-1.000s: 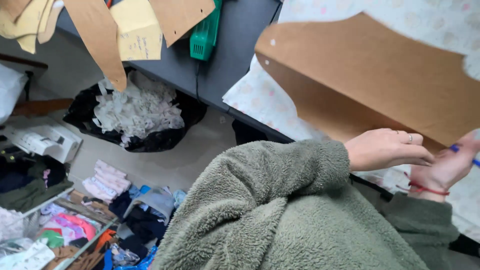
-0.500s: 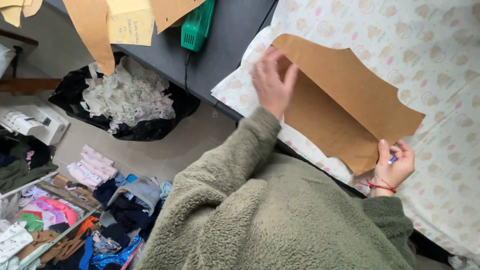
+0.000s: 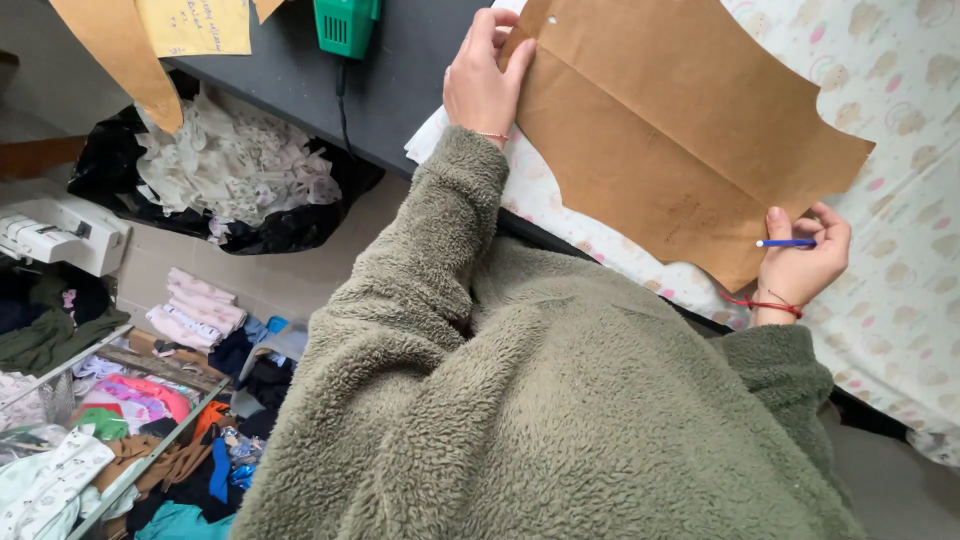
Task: The person traces a paper pattern onto a piece of patterned fabric using a blue pen. They then use a green electric rotary cutter to cut the fabric along the traced lines. The person handles the cut fabric pieces and the pattern throughout the process.
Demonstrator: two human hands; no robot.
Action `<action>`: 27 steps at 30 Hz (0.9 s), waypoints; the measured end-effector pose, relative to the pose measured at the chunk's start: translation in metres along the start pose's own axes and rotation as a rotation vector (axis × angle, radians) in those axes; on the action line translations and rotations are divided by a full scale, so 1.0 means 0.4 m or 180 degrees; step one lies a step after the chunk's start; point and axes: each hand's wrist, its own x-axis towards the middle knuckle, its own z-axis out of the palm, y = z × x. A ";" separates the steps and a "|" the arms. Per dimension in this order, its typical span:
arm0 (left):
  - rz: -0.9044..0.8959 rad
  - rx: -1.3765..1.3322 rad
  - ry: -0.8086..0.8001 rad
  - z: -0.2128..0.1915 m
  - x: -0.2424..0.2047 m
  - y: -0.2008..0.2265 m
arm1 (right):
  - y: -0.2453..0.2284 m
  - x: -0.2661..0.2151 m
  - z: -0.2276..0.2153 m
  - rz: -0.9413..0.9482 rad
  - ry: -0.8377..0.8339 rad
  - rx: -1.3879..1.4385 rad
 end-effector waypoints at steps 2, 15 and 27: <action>0.0000 0.0006 0.0038 0.012 0.004 -0.006 | 0.033 0.012 -0.002 -0.0185 0.0017 -0.0167; 0.0698 0.0874 0.0437 -0.118 -0.065 0.038 | 0.021 -0.005 0.001 -0.0156 0.0038 -0.0225; 0.2040 0.0664 -0.1443 -0.293 -0.206 -0.024 | 0.032 0.010 -0.015 -0.0068 -0.0174 -0.0243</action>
